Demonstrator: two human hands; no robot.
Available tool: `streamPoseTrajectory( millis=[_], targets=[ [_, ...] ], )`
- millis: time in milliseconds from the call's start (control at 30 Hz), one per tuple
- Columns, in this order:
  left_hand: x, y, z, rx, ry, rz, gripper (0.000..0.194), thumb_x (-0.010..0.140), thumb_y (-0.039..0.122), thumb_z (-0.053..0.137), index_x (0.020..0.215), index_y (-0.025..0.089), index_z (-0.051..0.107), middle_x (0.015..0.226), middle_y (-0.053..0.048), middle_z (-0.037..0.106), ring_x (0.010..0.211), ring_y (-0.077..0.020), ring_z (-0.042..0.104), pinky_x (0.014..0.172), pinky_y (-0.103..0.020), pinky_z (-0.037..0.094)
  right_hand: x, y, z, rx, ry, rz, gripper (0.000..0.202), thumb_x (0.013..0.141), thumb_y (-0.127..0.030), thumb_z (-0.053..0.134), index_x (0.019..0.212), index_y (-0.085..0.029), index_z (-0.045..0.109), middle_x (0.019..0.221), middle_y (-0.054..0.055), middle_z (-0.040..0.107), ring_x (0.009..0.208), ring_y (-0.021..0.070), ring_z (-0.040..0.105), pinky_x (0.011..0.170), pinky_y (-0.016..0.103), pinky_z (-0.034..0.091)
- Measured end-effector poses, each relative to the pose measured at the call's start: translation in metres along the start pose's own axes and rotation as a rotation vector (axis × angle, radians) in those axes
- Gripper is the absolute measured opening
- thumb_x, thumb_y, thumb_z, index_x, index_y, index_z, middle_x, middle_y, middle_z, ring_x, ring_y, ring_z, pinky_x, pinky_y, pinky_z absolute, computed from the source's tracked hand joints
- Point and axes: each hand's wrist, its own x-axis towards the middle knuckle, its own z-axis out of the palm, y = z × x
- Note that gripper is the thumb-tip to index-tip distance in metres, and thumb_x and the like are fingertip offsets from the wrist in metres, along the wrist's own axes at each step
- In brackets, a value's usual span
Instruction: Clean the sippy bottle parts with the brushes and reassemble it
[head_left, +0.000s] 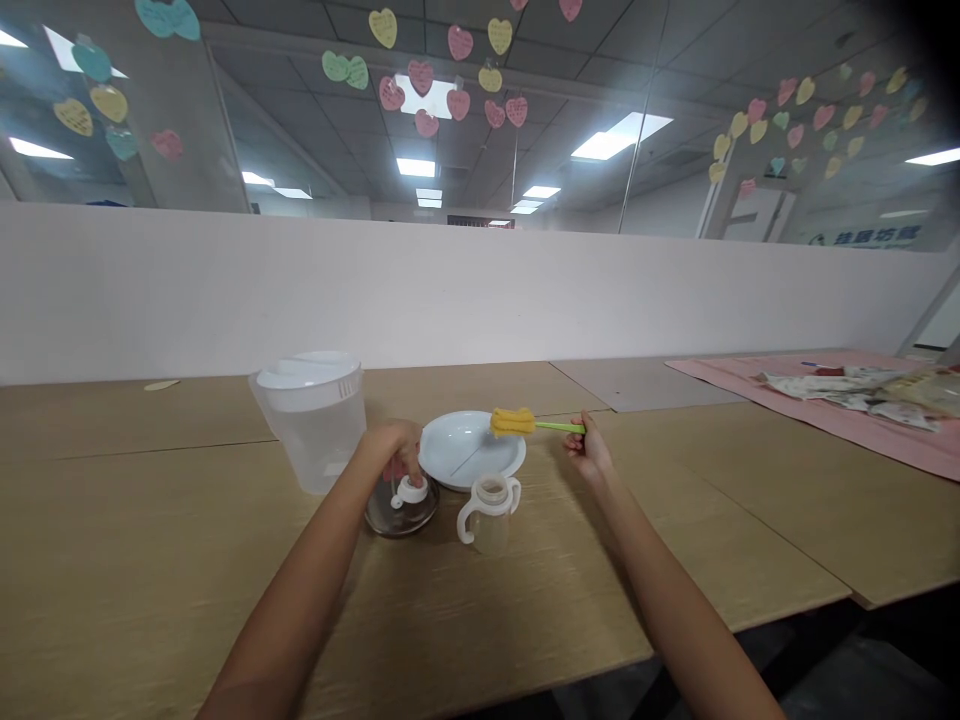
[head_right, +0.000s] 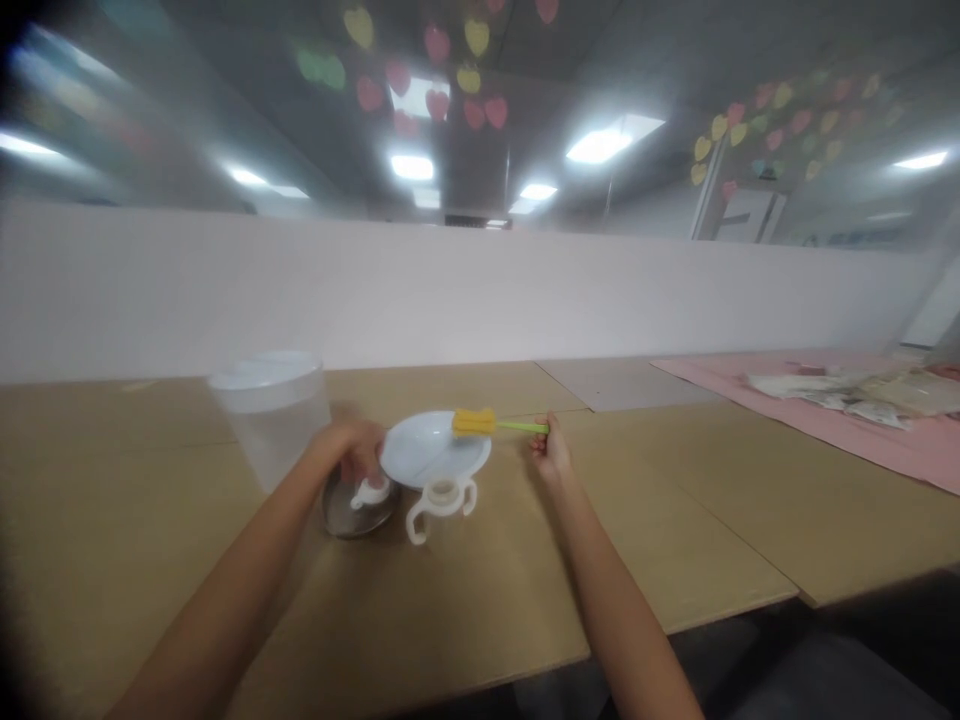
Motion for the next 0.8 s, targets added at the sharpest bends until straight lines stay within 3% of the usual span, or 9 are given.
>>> streamPoseTrajectory(
  millis=[100,233,467,800],
  targets=[
    [0.006,-0.013,-0.002,-0.031,-0.11,-0.088,0.035,0.038,0.016,0.074,0.071,0.015,0.062,0.059,-0.007,0.066,0.059,-0.0241,0.063,0.054,-0.034,0.052,0.0,0.0,-0.001,-0.005,0.007,0.007,0.025,0.079,-0.037,0.052,0.064,-0.018,0.045,0.036,-0.012,0.027,0.027,0.0003,0.023,0.027,0.01,0.023],
    [0.014,-0.025,-0.001,-0.048,-0.184,-0.143,0.016,0.045,0.018,0.071,0.051,0.015,0.057,0.059,-0.009,0.066,0.066,-0.0246,0.063,0.057,-0.032,0.052,0.0,0.0,-0.001,-0.002,0.02,0.019,0.024,0.079,-0.034,0.052,0.063,-0.018,0.045,0.037,-0.011,0.027,0.027,0.0003,0.024,0.027,0.01,0.023],
    [0.026,-0.026,0.009,-0.036,-0.306,-0.198,0.013,0.05,0.021,0.068,0.047,0.016,0.057,0.057,-0.012,0.065,0.069,-0.0261,0.064,0.061,-0.034,0.053,0.0,0.0,0.0,0.005,0.053,0.056,0.02,0.08,-0.027,0.049,0.063,-0.017,0.044,0.037,-0.011,0.028,0.027,0.0002,0.023,0.026,0.01,0.022],
    [0.03,-0.035,0.008,-0.009,-0.305,-0.28,0.013,0.049,0.023,0.07,0.048,0.017,0.058,0.057,-0.013,0.065,0.068,-0.0288,0.064,0.056,-0.035,0.053,-0.001,-0.002,-0.002,0.014,0.112,0.106,0.023,0.083,-0.026,0.044,0.062,-0.019,0.041,0.035,-0.011,0.026,0.026,0.0006,0.022,0.026,0.009,0.022]
  ],
)
